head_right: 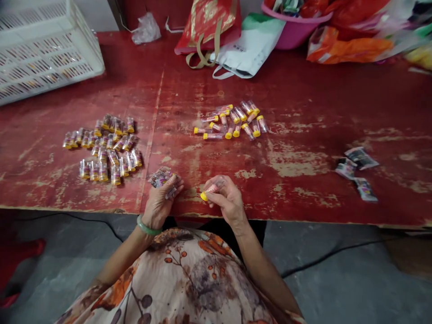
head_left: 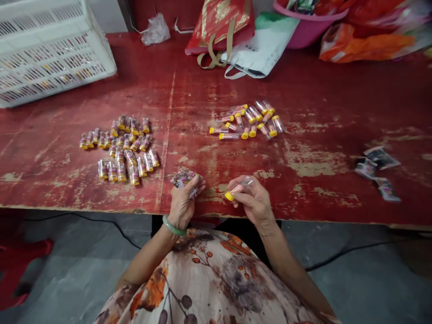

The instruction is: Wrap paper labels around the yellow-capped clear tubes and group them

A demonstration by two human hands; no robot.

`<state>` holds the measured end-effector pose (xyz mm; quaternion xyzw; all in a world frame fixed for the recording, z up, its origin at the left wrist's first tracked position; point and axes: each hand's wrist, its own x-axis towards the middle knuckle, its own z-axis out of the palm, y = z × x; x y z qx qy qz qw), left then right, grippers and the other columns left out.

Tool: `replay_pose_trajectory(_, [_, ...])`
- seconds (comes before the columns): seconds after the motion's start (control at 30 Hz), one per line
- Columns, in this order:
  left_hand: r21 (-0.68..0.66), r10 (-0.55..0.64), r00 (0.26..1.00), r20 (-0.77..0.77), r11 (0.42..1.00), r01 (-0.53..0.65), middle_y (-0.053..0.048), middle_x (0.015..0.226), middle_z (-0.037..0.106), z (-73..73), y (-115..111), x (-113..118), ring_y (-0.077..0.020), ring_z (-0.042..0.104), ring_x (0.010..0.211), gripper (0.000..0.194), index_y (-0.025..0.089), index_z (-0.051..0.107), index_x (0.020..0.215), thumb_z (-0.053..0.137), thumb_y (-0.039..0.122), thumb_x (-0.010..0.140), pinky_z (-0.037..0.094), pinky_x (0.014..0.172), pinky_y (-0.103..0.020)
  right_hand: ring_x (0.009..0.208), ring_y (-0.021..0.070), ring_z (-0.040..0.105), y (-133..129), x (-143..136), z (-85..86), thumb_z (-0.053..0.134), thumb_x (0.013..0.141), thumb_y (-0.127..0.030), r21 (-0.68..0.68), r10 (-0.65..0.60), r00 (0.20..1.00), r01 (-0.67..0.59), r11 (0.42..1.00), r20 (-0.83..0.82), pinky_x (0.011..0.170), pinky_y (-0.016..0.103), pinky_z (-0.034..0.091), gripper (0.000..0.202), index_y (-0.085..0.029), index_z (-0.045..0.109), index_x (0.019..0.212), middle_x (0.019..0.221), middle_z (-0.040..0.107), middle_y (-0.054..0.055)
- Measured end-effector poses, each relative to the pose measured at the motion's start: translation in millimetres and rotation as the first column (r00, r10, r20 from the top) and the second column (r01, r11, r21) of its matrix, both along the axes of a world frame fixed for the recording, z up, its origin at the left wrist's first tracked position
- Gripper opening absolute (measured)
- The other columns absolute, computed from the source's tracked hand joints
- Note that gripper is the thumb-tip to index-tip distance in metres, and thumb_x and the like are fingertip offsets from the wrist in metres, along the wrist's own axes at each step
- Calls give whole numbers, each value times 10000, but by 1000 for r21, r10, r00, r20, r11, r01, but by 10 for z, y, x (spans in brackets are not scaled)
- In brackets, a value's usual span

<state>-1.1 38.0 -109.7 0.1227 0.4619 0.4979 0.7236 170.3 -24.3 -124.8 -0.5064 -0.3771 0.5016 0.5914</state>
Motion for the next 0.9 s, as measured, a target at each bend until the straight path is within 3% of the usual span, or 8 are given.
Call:
replay_pose_trajectory(0.1, [-17, -8, 999, 34, 1000, 9, -25, 749, 689, 23, -14, 155, -158, 684, 702, 316, 112, 653, 760, 871, 204, 551, 544, 746, -306, 544, 109, 561, 7, -69, 91, 697, 706, -289, -26, 17, 981, -23, 999, -194, 414, 215, 437, 274, -198, 522, 896, 849, 626, 16])
replay_pose_trajectory(0.27, [-49, -50, 987, 154, 997, 58, -32, 735, 684, 139, -64, 404, -148, 661, 683, 294, 116, 644, 742, 861, 232, 581, 529, 718, -292, 576, 111, 577, -1, -277, 112, 715, 697, -284, 50, 36, 982, -27, 998, -185, 445, 246, 512, 296, -228, 484, 874, 878, 566, -12])
replay_pose_trajectory(0.5, [-128, -47, 967, 252, 988, 82, -45, 756, 700, 231, -117, 412, -151, 675, 704, 208, 114, 666, 736, 822, 216, 642, 532, 795, -308, 790, 169, 637, -137, -392, 55, 800, 650, -233, 82, -50, 998, 46, 996, 48, 691, 301, 563, 246, -205, 664, 853, 862, 638, 21])
replay_pose_trajectory(0.63, [-102, -90, 962, 256, 988, 119, -55, 755, 706, 273, -167, 348, -184, 694, 747, 236, 107, 678, 748, 840, 232, 631, 538, 838, -343, 824, 196, 659, -198, -284, 143, 789, 678, -222, 77, 65, 985, -78, 994, 158, 723, 330, 569, 230, -209, 648, 859, 891, 672, 35])
replay_pose_trajectory(0.77, [-108, -134, 956, 259, 980, 167, -59, 758, 710, 327, -213, 308, -166, 685, 716, 255, 103, 686, 748, 854, 230, 604, 543, 802, -322, 801, 182, 668, -258, -173, 302, 720, 744, -209, 25, 242, 932, -258, 966, 272, 676, 285, 572, 160, -200, 617, 867, 887, 666, 39])
replay_pose_trajectory(0.9, [-125, -183, 957, 226, 969, 214, -58, 763, 706, 286, -248, 285, -153, 675, 705, 276, 106, 680, 744, 859, 245, 586, 529, 810, -313, 835, 171, 654, -358, -179, 410, 650, 791, -157, 70, 244, 837, -317, 946, 489, 718, 277, 554, 131, -205, 589, 896, 889, 661, 37])
